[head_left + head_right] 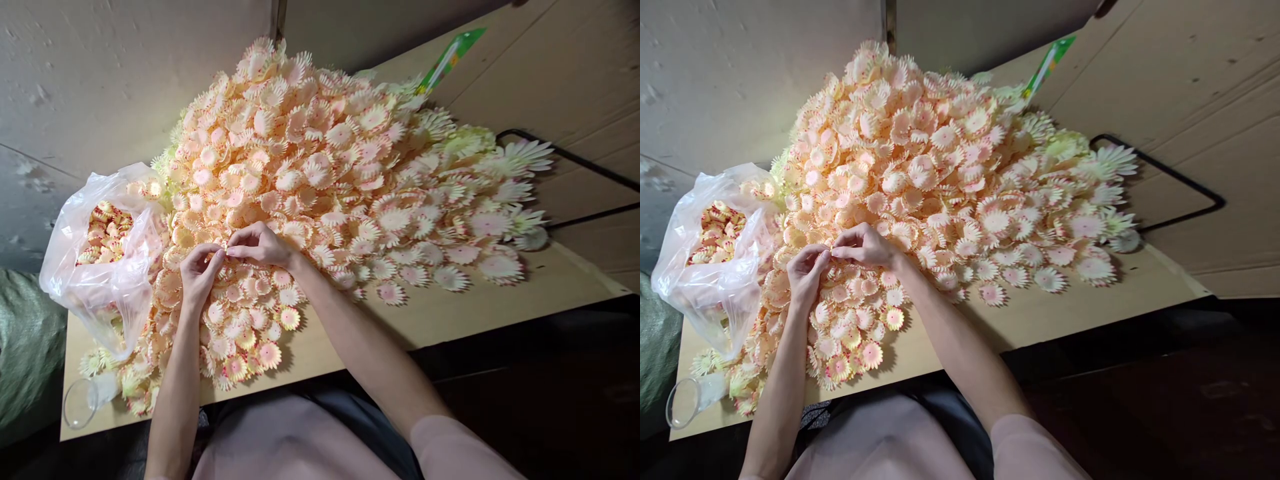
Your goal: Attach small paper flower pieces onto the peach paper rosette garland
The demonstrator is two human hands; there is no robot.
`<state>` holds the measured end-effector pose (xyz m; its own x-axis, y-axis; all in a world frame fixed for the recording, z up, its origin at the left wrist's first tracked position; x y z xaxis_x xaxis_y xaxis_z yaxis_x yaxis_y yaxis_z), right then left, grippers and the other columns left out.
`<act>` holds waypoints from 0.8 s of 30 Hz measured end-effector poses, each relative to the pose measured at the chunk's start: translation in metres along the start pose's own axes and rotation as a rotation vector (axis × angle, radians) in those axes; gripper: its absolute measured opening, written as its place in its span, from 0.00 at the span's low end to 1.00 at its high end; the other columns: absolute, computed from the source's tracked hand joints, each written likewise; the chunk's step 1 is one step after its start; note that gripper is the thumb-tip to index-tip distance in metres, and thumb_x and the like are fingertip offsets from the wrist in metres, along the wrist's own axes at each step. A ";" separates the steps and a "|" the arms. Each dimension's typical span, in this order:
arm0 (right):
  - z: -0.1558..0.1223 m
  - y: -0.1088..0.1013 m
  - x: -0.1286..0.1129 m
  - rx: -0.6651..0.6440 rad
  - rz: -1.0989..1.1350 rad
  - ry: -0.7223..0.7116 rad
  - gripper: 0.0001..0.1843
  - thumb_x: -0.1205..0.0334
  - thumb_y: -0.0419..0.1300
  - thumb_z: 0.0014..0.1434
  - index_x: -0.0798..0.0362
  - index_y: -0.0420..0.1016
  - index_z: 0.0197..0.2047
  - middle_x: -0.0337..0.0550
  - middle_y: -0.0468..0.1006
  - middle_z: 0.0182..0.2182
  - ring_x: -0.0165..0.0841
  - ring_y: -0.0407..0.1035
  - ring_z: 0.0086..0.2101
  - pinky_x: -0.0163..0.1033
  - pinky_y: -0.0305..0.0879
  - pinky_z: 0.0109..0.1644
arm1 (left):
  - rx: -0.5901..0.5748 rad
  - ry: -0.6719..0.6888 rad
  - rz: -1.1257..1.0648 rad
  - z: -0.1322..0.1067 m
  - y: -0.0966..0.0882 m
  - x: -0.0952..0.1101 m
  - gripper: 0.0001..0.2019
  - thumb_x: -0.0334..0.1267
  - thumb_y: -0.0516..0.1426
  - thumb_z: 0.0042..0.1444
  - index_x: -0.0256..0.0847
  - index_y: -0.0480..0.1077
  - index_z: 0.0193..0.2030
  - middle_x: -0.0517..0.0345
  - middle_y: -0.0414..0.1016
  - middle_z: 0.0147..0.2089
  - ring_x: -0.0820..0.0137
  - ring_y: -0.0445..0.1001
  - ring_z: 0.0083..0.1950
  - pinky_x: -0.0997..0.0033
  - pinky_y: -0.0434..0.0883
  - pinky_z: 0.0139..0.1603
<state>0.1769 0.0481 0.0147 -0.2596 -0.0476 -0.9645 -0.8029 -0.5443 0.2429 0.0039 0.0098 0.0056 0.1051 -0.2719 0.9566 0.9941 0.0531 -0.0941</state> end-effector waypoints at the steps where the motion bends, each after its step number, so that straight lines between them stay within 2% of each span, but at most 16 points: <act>1: 0.000 0.000 0.000 0.000 0.000 0.001 0.12 0.59 0.69 0.46 0.61 0.77 0.28 0.35 0.72 0.19 0.23 0.61 0.21 0.32 0.56 0.25 | -0.002 0.005 0.005 0.000 0.000 0.000 0.06 0.40 0.65 0.52 0.40 0.77 0.34 0.56 0.77 0.35 0.72 0.75 0.38 0.73 0.71 0.41; 17: -0.001 -0.001 -0.002 -0.024 -0.037 -0.011 0.11 0.59 0.67 0.48 0.60 0.76 0.28 0.37 0.72 0.20 0.24 0.62 0.22 0.32 0.57 0.26 | -0.032 0.053 0.034 0.000 0.000 0.001 0.06 0.40 0.65 0.52 0.41 0.77 0.34 0.55 0.77 0.35 0.71 0.75 0.38 0.72 0.71 0.41; 24: -0.001 0.001 -0.002 0.006 -0.085 -0.013 0.09 0.62 0.66 0.47 0.60 0.77 0.28 0.37 0.73 0.21 0.24 0.62 0.23 0.32 0.58 0.27 | -0.022 0.008 0.015 0.000 -0.001 -0.001 0.08 0.42 0.65 0.51 0.40 0.77 0.33 0.55 0.77 0.35 0.70 0.74 0.38 0.71 0.71 0.42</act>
<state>0.1773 0.0473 0.0164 -0.1972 0.0093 -0.9803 -0.8257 -0.5407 0.1610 0.0030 0.0102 0.0052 0.1203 -0.2793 0.9526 0.9927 0.0360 -0.1149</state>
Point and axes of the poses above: each hand's wrist, its own z-axis towards the middle knuckle, its own y-axis out of the palm, x = y × z, the point moved 1 cm from there along z, towards the middle knuckle
